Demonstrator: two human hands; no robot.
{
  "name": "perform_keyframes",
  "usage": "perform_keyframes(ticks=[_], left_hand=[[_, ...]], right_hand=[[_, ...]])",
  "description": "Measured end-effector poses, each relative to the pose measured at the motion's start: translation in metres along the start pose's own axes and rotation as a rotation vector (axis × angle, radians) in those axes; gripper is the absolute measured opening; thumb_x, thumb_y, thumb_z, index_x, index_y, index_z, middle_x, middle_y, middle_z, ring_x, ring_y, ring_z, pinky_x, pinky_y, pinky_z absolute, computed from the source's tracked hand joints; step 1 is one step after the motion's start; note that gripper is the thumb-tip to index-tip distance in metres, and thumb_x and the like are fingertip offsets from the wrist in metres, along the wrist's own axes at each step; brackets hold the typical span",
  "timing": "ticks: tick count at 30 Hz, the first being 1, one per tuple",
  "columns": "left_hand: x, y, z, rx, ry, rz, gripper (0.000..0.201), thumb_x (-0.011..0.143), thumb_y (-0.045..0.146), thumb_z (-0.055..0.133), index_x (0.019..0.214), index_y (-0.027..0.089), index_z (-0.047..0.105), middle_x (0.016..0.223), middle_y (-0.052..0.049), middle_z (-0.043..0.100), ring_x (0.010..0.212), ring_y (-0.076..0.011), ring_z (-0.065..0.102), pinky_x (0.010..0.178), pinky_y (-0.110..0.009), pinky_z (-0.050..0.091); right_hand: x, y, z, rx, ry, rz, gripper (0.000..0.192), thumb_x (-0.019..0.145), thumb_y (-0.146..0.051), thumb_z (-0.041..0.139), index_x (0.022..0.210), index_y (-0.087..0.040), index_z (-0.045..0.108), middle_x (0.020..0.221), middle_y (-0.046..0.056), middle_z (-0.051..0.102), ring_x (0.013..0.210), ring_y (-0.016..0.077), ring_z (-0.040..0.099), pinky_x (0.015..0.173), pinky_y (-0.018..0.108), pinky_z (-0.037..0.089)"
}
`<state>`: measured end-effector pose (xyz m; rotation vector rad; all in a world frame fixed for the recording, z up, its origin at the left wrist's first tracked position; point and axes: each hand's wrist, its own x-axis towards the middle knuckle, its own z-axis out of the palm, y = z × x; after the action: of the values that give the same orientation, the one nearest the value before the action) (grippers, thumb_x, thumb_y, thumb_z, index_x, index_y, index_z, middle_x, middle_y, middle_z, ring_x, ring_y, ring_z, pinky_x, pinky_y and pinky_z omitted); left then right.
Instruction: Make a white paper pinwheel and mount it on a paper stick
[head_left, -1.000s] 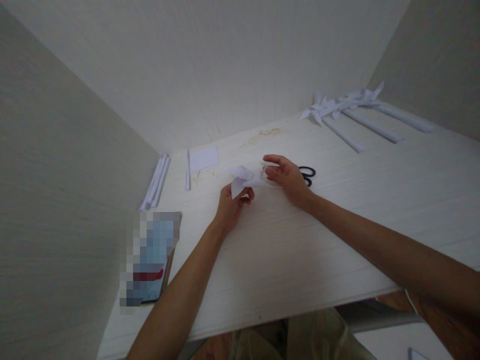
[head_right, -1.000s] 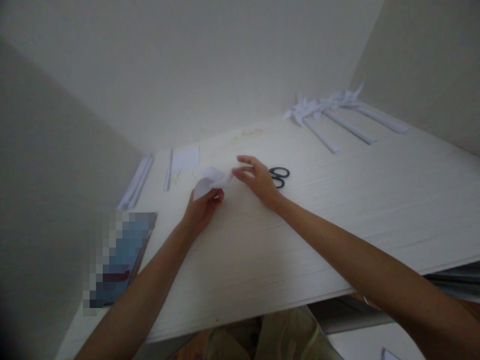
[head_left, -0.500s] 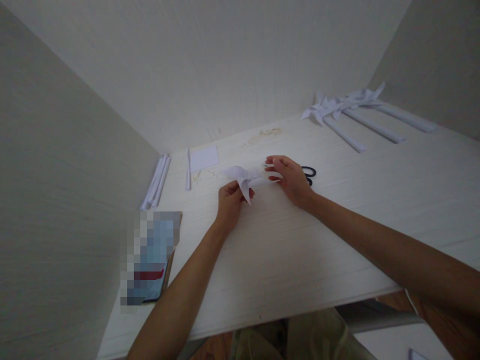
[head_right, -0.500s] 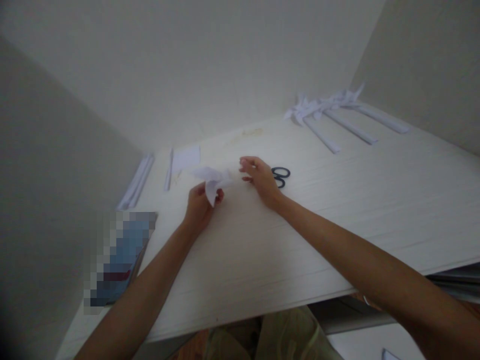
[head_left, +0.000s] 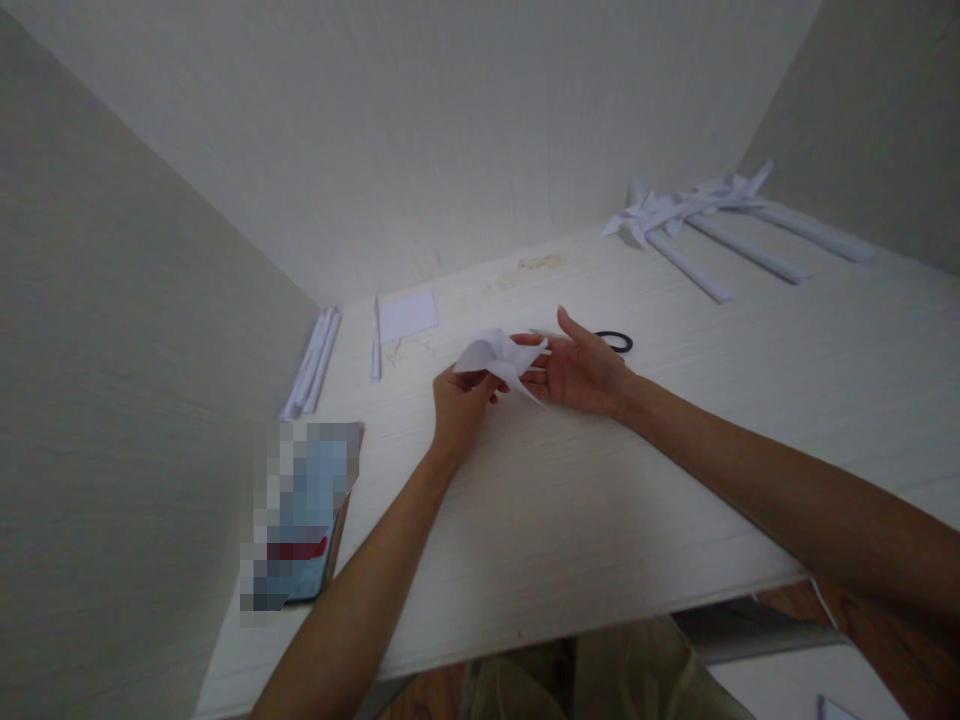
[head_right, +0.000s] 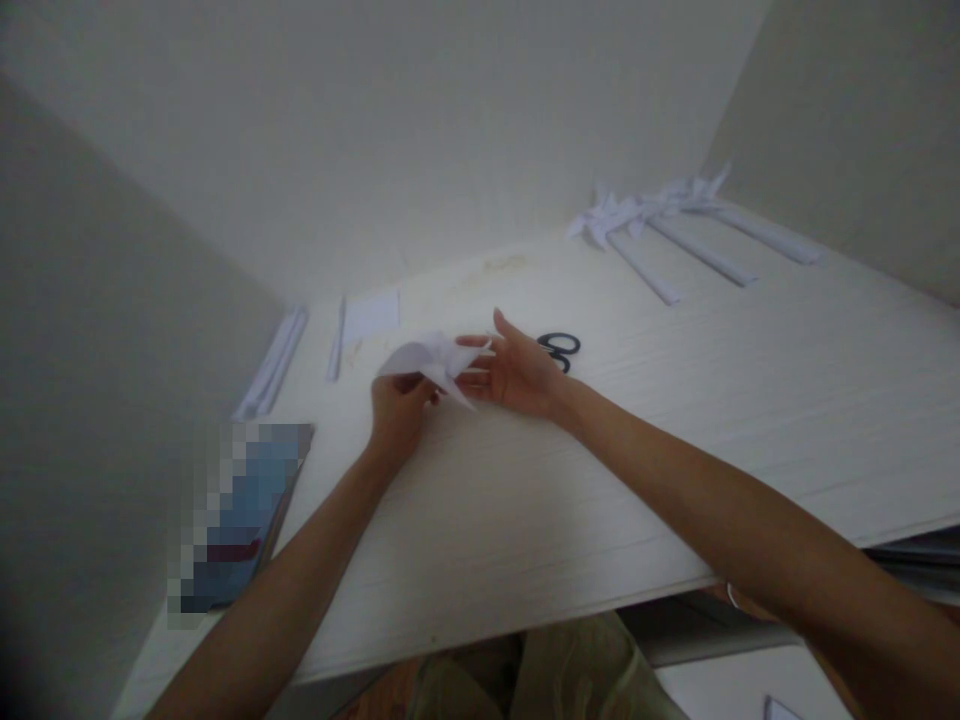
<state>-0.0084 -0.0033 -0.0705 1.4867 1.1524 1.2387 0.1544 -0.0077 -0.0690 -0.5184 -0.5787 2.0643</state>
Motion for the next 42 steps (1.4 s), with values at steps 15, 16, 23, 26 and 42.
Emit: perform_keyframes(ticks=[15, 16, 23, 26, 42], left_hand=[[0.0, -0.001, 0.0, 0.055, 0.017, 0.025, 0.004, 0.059, 0.015, 0.063, 0.056, 0.013, 0.063, 0.052, 0.0, 0.061, 0.043, -0.007, 0.053, 0.039, -0.015, 0.04], [-0.001, -0.001, 0.0, 0.053, 0.015, 0.029, 0.004, 0.059, 0.016, 0.063, 0.057, 0.013, 0.063, 0.052, 0.0, 0.061, 0.043, -0.0068, 0.053, 0.039, -0.015, 0.04], [0.0, -0.002, 0.0, 0.075, -0.009, 0.05, 0.008, 0.06, 0.022, 0.066, 0.061, 0.013, 0.065, 0.049, 0.002, 0.059, 0.041, -0.0064, 0.051, 0.038, -0.016, 0.04], [-0.001, -0.001, 0.0, 0.082, -0.027, 0.069, 0.009, 0.061, 0.022, 0.066, 0.059, 0.014, 0.064, 0.047, 0.002, 0.058, 0.04, -0.0056, 0.049, 0.039, -0.015, 0.04], [-0.004, 0.007, 0.004, -0.001, -0.104, 0.022, 0.008, 0.063, 0.019, 0.061, 0.066, 0.013, 0.066, 0.051, 0.0, 0.06, 0.041, -0.006, 0.051, 0.038, -0.016, 0.039]], right_hand=[[0.0, -0.001, -0.006, 0.099, -0.075, 0.037, 0.056, 0.082, -0.059, 0.026, 0.096, -0.012, 0.054, 0.076, 0.01, 0.064, 0.077, 0.0193, 0.063, 0.072, 0.032, 0.051], [0.0, -0.001, -0.006, 0.104, -0.067, 0.033, 0.056, 0.082, -0.058, 0.026, 0.096, -0.012, 0.054, 0.076, 0.01, 0.064, 0.079, 0.0195, 0.063, 0.074, 0.032, 0.051], [-0.001, -0.001, -0.002, 0.111, -0.027, 0.039, 0.052, 0.083, -0.057, 0.027, 0.09, -0.014, 0.055, 0.073, 0.008, 0.064, 0.075, 0.0177, 0.063, 0.074, 0.033, 0.051], [-0.002, -0.001, -0.002, 0.087, -0.008, 0.023, 0.042, 0.084, -0.05, 0.033, 0.092, -0.015, 0.055, 0.074, 0.007, 0.065, 0.074, 0.017, 0.063, 0.071, 0.032, 0.052], [0.006, 0.008, -0.008, -0.086, -0.176, -0.127, 0.022, 0.068, -0.012, 0.065, 0.088, -0.015, 0.055, 0.074, -0.001, 0.065, 0.063, 0.0098, 0.062, 0.063, 0.022, 0.054]])
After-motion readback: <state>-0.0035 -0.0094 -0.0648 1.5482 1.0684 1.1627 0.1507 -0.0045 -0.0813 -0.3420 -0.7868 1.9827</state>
